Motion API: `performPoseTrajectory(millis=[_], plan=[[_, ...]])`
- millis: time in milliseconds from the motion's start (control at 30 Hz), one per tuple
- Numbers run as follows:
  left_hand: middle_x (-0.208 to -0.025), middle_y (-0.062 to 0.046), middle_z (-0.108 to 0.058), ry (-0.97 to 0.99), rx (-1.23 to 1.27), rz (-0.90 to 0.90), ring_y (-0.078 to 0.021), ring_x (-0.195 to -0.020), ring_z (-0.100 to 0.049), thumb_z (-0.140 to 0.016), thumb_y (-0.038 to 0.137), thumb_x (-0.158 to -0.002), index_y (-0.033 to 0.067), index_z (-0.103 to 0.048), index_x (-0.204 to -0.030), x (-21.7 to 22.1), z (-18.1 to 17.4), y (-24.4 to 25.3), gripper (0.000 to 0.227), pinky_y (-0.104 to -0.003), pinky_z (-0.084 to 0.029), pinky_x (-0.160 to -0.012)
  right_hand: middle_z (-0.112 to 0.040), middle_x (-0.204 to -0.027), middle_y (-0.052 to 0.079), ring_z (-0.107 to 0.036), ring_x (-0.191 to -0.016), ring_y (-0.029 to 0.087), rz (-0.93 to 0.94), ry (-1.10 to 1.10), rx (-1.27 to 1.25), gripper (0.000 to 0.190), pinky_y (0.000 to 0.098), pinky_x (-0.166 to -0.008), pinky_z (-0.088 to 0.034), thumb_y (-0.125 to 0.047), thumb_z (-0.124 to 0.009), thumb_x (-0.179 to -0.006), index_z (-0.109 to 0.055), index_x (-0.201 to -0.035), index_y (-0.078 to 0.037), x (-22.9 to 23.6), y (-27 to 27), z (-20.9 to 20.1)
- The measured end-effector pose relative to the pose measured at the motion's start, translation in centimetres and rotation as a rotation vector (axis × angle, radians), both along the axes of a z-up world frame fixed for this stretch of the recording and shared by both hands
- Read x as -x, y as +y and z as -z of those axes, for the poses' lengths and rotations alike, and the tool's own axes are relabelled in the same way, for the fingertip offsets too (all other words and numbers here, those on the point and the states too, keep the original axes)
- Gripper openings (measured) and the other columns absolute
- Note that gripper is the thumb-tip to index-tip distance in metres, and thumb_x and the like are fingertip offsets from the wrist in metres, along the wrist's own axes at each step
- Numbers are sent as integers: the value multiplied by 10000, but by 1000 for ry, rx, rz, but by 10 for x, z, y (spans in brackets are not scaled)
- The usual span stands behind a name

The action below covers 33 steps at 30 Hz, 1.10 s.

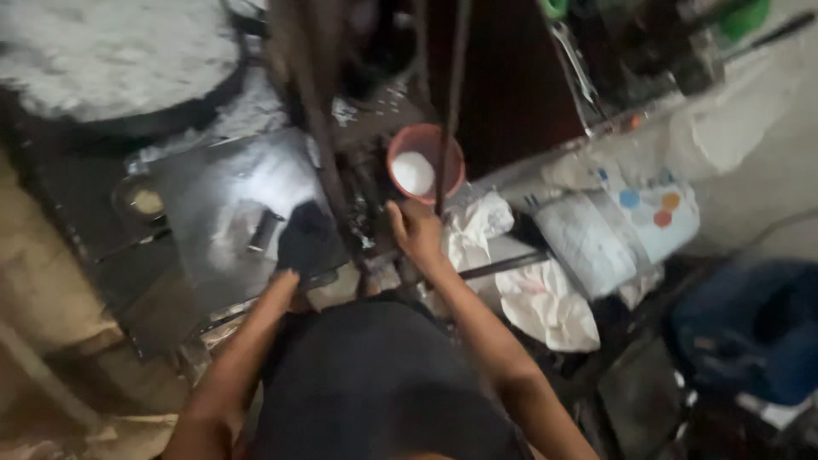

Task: The person operates a manual machine by repeatedly placing a metal mold into a hopper, pulling a lever to activate the machine, and then removing the mold. The person wears a black glove on their left hand and uses their right hand to pull the lever.

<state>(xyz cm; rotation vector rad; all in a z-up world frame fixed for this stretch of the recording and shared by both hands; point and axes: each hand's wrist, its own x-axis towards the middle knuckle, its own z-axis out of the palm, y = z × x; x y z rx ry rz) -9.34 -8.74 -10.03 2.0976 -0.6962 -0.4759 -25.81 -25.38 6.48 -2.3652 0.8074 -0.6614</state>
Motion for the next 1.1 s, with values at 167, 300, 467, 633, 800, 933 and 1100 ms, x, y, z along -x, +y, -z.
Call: performPoseTrajectory(millis=[167,300,467,633,800,933,1100], plan=[[-1236,-305,-661,-826,149,-23,-423,-1112,-639,-596,360,-1043,-101,-572,-1338,-63,32,-76,547,-458,-521,-903,-715,-852,142,-697,-777,353,61,70,29,200,451,-664,-545,-274,-706,-966,-744,-920,-83,-6,-9,8],[-983,-205,-734,-377,-145,163,-415,-992,-678,-610,378,-1056,70,-702,-1072,-76,24,-93,322,-529,-520,-863,-723,-848,135,-700,-765,348,77,163,-2,220,456,-642,-543,-300,-705,-953,-757,-914,-90,-5,-10,6],[-942,-222,-730,-279,-30,-70,-425,-907,-687,-628,395,-1035,64,-703,-1222,-45,-34,-82,388,-524,-534,-774,-711,-849,128,-692,-769,350,-1,53,32,203,451,-659,-542,-265,-698,-964,-745,-910,-75,-2,-9,4],[-944,-208,-729,-305,-55,-156,-411,-845,-709,-630,368,-1046,50,-647,-1310,1,-96,-26,413,-484,-553,-742,-678,-808,151,-660,-731,340,-128,-144,-83,180,418,-675,-528,-184,-728,-985,-729,-908,-21,-3,6,-9],[-917,-171,-724,138,-46,-327,-322,-781,-714,-648,273,-1006,88,-628,-1380,32,-112,38,418,-439,-562,-734,-787,-969,121,-747,-849,221,-315,32,-555,249,323,-760,-580,-231,-645,-1038,-733,-1171,-39,-7,54,-18],[-1019,-132,-713,283,97,-343,-229,-854,-691,-630,187,-973,29,-595,-1359,44,-88,89,419,-389,-562,-790,-584,-1460,207,-591,-1336,243,-465,-99,-866,602,316,-1093,-488,-299,-572,-1093,-349,-1580,-23,-40,90,24],[-1207,-140,-677,229,427,-468,-183,-1039,-637,-582,188,-1068,16,-586,-1385,24,-62,131,361,-329,-528,-898,-417,-1568,345,-444,-1433,387,-302,87,-541,914,428,-1140,-395,-324,-746,-1070,-106,-1646,-17,-94,93,114]])
